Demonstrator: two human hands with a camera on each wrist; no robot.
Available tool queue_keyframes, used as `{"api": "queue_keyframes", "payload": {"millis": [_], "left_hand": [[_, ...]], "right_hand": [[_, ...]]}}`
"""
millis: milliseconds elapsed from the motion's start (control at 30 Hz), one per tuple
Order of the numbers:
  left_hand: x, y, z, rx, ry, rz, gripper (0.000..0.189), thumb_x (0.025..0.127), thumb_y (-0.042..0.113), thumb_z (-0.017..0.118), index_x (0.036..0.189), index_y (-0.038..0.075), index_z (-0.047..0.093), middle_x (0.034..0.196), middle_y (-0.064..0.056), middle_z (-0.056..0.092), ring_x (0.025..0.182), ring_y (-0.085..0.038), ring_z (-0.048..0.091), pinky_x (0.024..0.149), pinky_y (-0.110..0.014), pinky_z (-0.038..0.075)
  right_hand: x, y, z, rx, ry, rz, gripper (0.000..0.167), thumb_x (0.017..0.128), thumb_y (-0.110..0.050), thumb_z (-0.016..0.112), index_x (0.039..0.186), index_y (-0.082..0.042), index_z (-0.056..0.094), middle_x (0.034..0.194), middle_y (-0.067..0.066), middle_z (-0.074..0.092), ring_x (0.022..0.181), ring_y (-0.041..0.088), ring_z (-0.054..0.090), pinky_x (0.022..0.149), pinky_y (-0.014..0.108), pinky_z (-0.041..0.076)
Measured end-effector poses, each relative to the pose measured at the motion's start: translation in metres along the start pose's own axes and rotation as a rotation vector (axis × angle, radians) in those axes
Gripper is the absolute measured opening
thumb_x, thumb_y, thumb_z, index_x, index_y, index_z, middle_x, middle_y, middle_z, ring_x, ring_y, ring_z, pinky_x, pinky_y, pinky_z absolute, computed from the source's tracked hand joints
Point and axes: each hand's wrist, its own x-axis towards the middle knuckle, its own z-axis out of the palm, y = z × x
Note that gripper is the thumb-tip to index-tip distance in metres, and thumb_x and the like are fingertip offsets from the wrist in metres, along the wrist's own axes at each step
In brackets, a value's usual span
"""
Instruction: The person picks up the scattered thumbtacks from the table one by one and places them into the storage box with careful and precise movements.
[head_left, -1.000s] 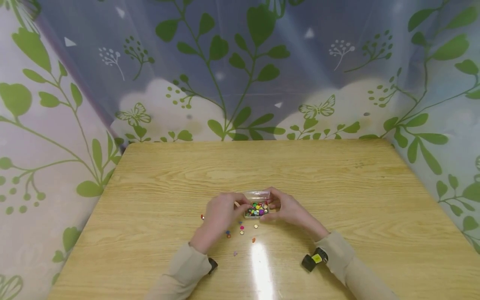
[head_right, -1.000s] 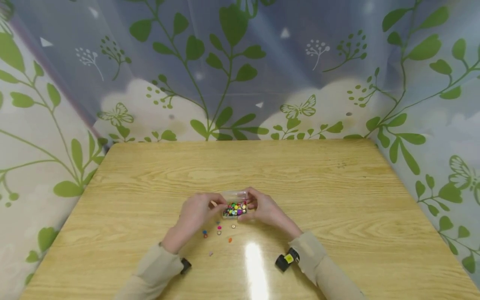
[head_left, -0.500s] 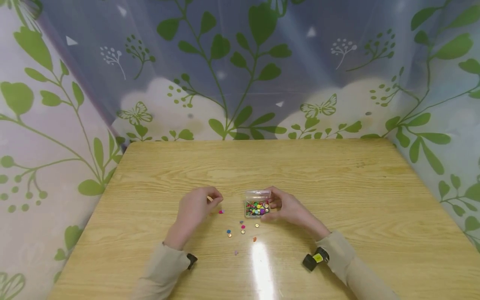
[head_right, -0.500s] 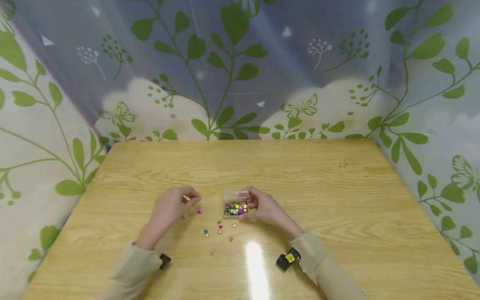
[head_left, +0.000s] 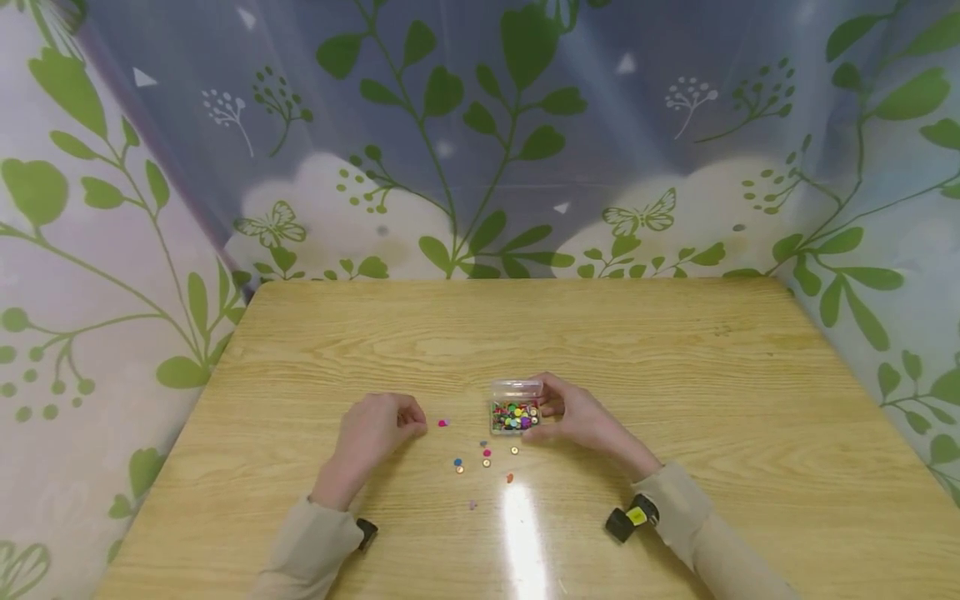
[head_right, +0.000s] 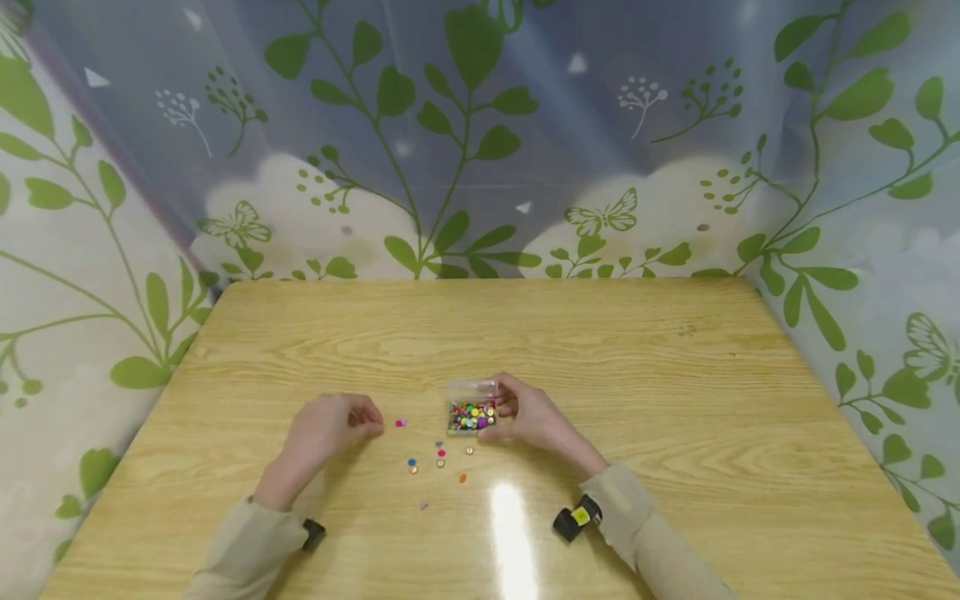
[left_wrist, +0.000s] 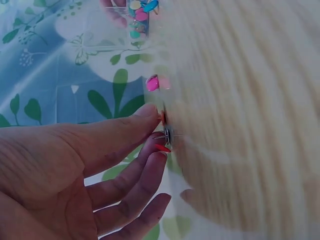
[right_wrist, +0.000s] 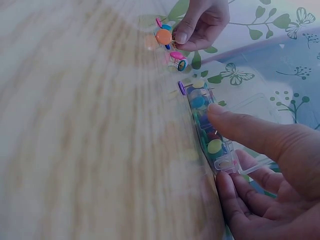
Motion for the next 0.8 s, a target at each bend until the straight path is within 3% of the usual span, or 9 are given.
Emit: {"api": "queue_keyframes", "payload": {"millis": [300, 533, 800], "left_hand": [[0.005, 0.003, 0.001, 0.015, 0.055, -0.001, 0.012, 0.089, 0.017, 0.078, 0.081, 0.016, 0.07, 0.07, 0.004, 0.067, 0.054, -0.008, 0.043, 0.048, -0.024, 0.034], [0.01, 0.016, 0.007, 0.001, 0.102, 0.061, 0.011, 0.088, 0.017, 0.079, 0.081, 0.017, 0.071, 0.076, 0.004, 0.072, 0.058, -0.006, 0.052, 0.051, -0.025, 0.044], [0.018, 0.04, 0.017, -0.017, 0.098, 0.118, 0.012, 0.09, 0.022, 0.077, 0.081, 0.02, 0.071, 0.075, 0.007, 0.072, 0.059, -0.005, 0.056, 0.054, -0.024, 0.046]], "right_hand": [[0.0, -0.001, -0.001, -0.016, 0.009, -0.016, 0.068, 0.075, -0.018, 0.091, 0.133, -0.01, 0.057, 0.115, 0.012, 0.062, 0.107, 0.028, 0.065, 0.099, 0.05, 0.052], [0.0, -0.002, -0.001, -0.017, 0.007, -0.018, 0.067, 0.075, -0.018, 0.091, 0.132, -0.009, 0.058, 0.115, 0.013, 0.062, 0.106, 0.028, 0.065, 0.099, 0.05, 0.052], [0.0, -0.002, 0.0, -0.01, 0.004, 0.012, 0.07, 0.074, -0.019, 0.091, 0.134, -0.011, 0.057, 0.118, 0.011, 0.063, 0.109, 0.029, 0.064, 0.1, 0.05, 0.051]]}}
